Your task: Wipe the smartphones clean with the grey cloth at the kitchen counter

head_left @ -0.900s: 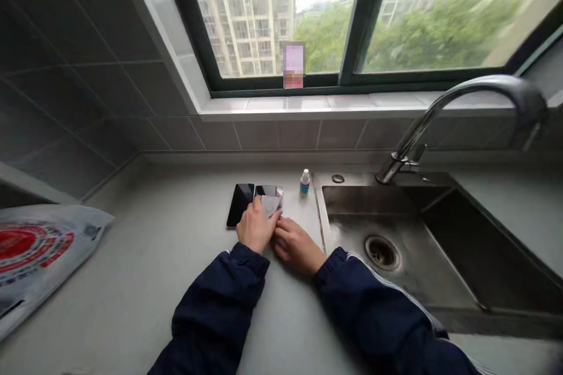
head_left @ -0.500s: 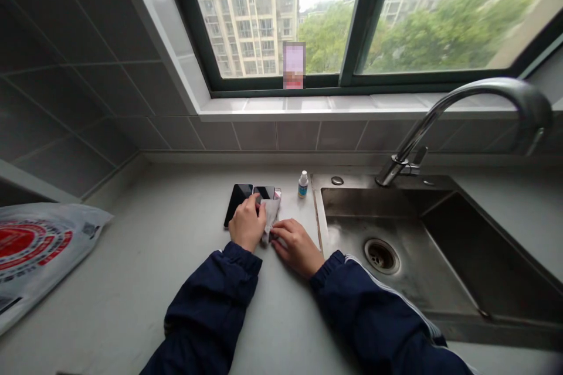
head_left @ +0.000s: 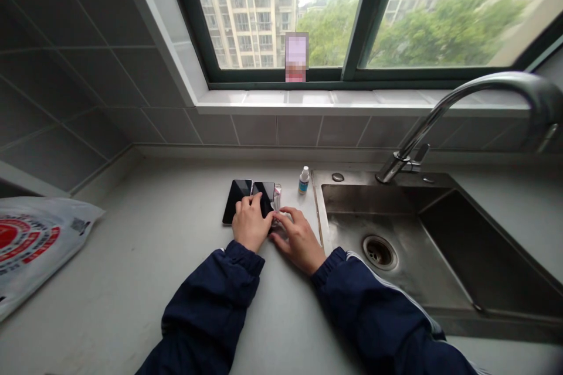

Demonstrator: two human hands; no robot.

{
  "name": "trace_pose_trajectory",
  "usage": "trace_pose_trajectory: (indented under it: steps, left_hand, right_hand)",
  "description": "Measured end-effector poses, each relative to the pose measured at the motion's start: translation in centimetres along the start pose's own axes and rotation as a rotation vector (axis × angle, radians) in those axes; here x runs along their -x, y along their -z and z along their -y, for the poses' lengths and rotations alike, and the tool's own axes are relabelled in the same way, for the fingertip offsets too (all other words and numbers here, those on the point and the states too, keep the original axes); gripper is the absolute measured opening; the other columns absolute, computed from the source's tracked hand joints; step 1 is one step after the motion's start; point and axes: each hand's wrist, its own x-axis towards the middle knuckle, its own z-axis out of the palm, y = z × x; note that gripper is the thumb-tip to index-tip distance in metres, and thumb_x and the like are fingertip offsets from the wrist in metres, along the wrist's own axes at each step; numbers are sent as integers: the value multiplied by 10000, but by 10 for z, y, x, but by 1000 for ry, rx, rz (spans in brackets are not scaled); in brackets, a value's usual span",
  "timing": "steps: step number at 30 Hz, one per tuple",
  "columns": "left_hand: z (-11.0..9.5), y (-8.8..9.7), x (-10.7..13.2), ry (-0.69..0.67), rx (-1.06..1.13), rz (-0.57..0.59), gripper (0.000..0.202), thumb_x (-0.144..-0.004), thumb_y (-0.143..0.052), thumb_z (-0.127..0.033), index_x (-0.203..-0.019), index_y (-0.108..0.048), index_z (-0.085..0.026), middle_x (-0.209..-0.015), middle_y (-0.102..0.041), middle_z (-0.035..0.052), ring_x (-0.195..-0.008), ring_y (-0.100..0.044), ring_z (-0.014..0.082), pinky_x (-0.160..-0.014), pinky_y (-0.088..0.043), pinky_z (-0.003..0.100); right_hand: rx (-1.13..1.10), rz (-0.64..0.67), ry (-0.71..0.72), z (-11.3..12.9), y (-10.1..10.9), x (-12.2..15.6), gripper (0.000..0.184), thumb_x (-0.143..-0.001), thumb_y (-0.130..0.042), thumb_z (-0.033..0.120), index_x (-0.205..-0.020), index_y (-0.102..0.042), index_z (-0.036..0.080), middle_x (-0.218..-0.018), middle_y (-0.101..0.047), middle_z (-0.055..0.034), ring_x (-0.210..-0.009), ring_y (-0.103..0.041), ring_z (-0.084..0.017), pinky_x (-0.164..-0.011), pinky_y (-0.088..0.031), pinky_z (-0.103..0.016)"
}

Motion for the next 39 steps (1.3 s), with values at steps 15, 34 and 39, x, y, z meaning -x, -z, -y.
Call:
trace_pose_trajectory:
  steps: [15, 34, 39]
  left_hand:
    - [2, 1, -4, 105, 25, 32, 817, -774, -710, -522, -1421, -407, -127, -1180, -621, 190, -1083, -639, 353, -893, -500, 398]
    - [14, -27, -18, 158, 982, 206, 309, -747, -678, -439, -884, -665, -162, -858, -697, 59, -800, -648, 201, -739, -488, 296]
    - [3, -25, -11, 227, 1267, 261, 361, -756, -672, -428, -1003, -596, -176, -743, -660, -8, -597, -591, 126, -572, -447, 232]
  right_hand:
    - [0, 3, -9, 0, -1, 0, 423, -771, -818, 251, -1142, -617, 239, -1176, -593, -87, -1085, -573, -273, -942, -486, -443]
    - [-211, -125, -3, -8, -3, -1, 40, -925, -623, 236, -950, -609, 208, -1323, -586, -119, -1278, -533, -231, -1097, -429, -402]
    - [-203, -179, 51, -5, 0, 0, 260, -941, -576, 225, -1200, -588, 204, -1273, -598, -119, -1285, -504, -237, -1120, -404, -436]
